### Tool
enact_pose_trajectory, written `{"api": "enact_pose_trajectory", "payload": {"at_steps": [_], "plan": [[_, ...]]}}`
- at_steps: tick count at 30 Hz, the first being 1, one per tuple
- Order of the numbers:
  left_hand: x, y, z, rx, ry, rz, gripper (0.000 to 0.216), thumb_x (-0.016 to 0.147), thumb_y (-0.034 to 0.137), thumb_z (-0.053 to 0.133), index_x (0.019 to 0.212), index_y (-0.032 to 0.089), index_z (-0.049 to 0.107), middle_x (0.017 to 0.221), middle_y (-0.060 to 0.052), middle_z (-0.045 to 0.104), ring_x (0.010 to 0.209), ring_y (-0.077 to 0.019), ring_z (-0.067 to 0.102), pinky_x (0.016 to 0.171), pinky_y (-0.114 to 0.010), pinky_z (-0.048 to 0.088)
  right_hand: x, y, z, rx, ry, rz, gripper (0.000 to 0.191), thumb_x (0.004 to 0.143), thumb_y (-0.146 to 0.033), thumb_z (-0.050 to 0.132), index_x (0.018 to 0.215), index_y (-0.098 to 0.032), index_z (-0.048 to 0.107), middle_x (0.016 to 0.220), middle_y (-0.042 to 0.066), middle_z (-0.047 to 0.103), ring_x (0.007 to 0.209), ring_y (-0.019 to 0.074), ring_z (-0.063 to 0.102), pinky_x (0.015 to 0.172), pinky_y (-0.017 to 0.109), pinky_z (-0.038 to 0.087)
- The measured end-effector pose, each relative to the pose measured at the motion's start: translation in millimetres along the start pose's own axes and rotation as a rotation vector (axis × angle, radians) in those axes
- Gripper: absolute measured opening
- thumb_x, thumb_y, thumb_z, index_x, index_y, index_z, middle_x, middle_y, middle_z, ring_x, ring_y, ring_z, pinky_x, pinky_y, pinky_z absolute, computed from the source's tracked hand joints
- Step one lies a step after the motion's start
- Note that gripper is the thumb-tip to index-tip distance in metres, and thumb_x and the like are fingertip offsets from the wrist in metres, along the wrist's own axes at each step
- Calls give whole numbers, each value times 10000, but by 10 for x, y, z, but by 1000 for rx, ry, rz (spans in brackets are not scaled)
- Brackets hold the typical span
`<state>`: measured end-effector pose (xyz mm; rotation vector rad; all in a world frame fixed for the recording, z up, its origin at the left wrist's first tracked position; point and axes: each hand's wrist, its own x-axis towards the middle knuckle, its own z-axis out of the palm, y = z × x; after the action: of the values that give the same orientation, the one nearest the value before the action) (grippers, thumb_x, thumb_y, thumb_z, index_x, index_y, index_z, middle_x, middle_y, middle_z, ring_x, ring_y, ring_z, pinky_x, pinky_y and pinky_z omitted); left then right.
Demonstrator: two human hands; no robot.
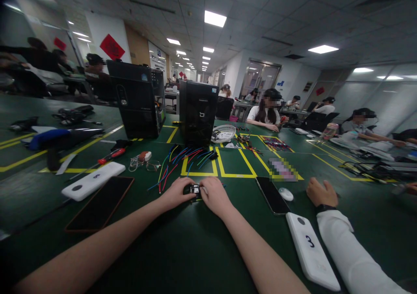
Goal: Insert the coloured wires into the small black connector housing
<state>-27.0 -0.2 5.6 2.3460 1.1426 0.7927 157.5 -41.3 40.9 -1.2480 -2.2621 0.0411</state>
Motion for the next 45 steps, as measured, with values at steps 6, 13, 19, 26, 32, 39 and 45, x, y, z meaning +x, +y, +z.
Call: {"api": "enact_pose_trajectory", "payload": {"at_steps": [6, 13, 19, 26, 32, 39, 45], "plan": [[4, 13, 27, 10, 9, 2, 281, 720, 263, 637, 992, 210, 591, 1035, -60, 620, 1020, -248, 542, 976, -412, 343, 14, -179, 117, 32, 30, -11, 255, 814, -211, 521, 1065, -200, 561, 1062, 86, 566, 1011, 209, 492, 909, 388, 370], [-10, 90, -14, 18, -39, 22, 283, 731, 330, 640, 984, 212, 596, 1044, -51, 623, 1040, -249, 530, 1024, -455, 271, 86, -69, 305, 79, 65, 274, 57, 778, -169, 526, 801, -180, 577, 847, 41, 588, 854, 173, 528, 801, 319, 406], [-6, 88, -30, 16, -79, 18, 332, 708, 352, 680, 998, 219, 586, 1072, -47, 617, 1072, -251, 514, 1045, -479, 231, 97, 14, 316, 149, 47, 284, 60, 777, -141, 519, 763, -185, 557, 865, 38, 594, 862, 166, 537, 801, 316, 408], [-14, 56, -8, 4, -63, 13, 359, 702, 355, 691, 1023, 236, 584, 1097, -52, 609, 1084, -264, 515, 1063, -493, 203, 134, 106, 87, 273, 282, 278, 101, 847, -201, 444, 816, -188, 539, 852, 46, 580, 839, 169, 540, 775, 300, 429], [-20, 45, 11, 22, 37, -44, 282, 770, 349, 622, 1018, 219, 584, 1063, -56, 612, 1044, -257, 539, 1027, -503, 254, 32, -26, -165, 221, -161, -12, 189, 793, -99, 485, 889, -199, 613, 915, 35, 612, 892, 157, 550, 816, 285, 422], [-11, 40, 18, 36, 55, -76, 291, 750, 298, 638, 1026, 228, 574, 1088, -55, 607, 1069, -263, 529, 1040, -528, 222, -64, -102, -271, -137, -370, -18, 331, 629, -12, 560, 884, -205, 645, 905, 56, 626, 883, 207, 561, 778, 313, 411], [-9, 66, 4, 39, 36, -82, 285, 768, 319, 614, 1034, 222, 577, 1091, -61, 606, 1067, -265, 527, 1037, -523, 233, -48, -203, -94, -283, -506, 36, 199, 705, -41, 507, 827, -145, 625, 866, 107, 637, 864, 229, 572, 782, 322, 404]]}}
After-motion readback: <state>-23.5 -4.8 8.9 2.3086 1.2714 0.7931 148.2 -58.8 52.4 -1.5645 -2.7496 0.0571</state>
